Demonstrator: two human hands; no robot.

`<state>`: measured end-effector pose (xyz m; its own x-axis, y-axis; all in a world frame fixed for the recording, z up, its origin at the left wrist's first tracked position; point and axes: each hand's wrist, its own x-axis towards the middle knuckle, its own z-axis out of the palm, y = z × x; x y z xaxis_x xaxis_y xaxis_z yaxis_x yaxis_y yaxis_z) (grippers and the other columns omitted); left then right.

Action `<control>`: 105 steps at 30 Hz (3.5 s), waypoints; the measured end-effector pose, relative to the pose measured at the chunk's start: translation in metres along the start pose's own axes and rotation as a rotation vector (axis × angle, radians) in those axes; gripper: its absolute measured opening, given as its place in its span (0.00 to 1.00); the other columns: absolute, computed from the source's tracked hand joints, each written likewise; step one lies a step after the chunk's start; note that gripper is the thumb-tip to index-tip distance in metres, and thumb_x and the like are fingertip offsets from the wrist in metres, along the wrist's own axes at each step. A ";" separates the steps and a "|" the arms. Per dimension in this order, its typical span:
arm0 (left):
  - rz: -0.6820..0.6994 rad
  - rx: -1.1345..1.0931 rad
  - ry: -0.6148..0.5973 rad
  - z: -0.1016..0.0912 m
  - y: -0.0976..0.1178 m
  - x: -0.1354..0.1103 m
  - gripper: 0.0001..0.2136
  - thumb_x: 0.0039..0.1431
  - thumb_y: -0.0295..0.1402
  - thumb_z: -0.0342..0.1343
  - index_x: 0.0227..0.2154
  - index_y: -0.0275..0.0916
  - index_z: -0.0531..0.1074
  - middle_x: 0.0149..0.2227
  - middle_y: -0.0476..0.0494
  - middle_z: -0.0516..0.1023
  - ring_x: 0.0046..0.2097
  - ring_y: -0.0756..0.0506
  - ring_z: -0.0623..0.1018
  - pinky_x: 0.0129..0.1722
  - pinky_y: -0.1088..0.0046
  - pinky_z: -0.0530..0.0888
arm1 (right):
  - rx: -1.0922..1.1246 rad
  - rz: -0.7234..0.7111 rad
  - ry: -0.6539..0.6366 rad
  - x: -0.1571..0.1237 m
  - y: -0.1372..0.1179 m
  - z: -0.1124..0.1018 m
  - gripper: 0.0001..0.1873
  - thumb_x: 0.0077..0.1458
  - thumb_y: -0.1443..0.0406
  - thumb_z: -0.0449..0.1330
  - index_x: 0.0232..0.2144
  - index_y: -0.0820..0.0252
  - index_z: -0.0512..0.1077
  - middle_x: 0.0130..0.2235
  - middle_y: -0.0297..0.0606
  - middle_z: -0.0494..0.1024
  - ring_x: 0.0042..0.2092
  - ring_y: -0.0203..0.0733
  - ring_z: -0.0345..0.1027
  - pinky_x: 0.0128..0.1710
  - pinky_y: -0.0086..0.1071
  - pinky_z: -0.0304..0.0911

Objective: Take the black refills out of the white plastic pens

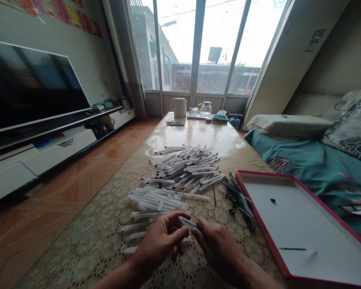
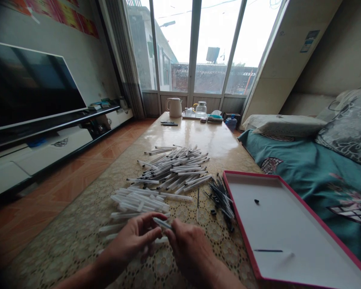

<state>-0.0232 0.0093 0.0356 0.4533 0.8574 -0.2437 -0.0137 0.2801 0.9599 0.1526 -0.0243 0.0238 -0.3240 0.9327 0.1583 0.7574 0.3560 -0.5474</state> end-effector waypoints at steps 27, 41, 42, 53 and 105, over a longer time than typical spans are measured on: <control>0.229 -0.525 0.407 0.024 -0.023 0.005 0.16 0.41 0.39 0.67 0.29 0.31 0.75 0.21 0.48 0.75 0.20 0.54 0.72 0.17 0.81 0.69 | 0.714 0.230 0.380 0.003 0.025 0.035 0.24 0.59 0.49 0.46 0.19 0.59 0.60 0.19 0.28 0.57 0.21 0.31 0.49 0.20 0.25 0.47; 0.201 -0.517 0.422 0.023 -0.022 0.008 0.16 0.41 0.38 0.67 0.30 0.31 0.75 0.22 0.47 0.77 0.20 0.53 0.72 0.18 0.81 0.69 | 0.855 0.230 0.391 0.000 0.016 0.025 0.17 0.56 0.53 0.54 0.27 0.61 0.67 0.22 0.32 0.68 0.22 0.34 0.61 0.23 0.26 0.58; 0.197 -0.525 0.424 0.023 -0.022 0.008 0.16 0.41 0.39 0.67 0.29 0.31 0.75 0.22 0.47 0.77 0.20 0.54 0.72 0.18 0.82 0.69 | 0.874 0.223 0.397 -0.001 0.016 0.025 0.16 0.56 0.53 0.55 0.29 0.61 0.67 0.23 0.32 0.69 0.23 0.34 0.63 0.23 0.27 0.59; 0.221 -0.482 0.407 0.020 -0.022 0.010 0.16 0.41 0.39 0.67 0.28 0.32 0.74 0.21 0.49 0.76 0.20 0.53 0.72 0.18 0.81 0.70 | 0.673 0.273 0.369 -0.001 0.015 0.021 0.25 0.60 0.49 0.47 0.23 0.61 0.66 0.18 0.30 0.63 0.20 0.32 0.55 0.20 0.25 0.52; 0.199 -0.473 0.390 0.018 -0.022 0.011 0.16 0.41 0.39 0.67 0.28 0.31 0.75 0.21 0.48 0.76 0.20 0.54 0.72 0.17 0.81 0.69 | 0.533 0.205 0.348 -0.003 0.018 0.020 0.19 0.61 0.54 0.47 0.32 0.61 0.69 0.20 0.31 0.68 0.21 0.35 0.62 0.24 0.26 0.55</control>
<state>-0.0013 0.0049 0.0142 0.0452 0.9816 -0.1858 -0.4963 0.1834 0.8486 0.1558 -0.0216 -0.0034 0.0662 0.9743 0.2151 0.3712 0.1761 -0.9117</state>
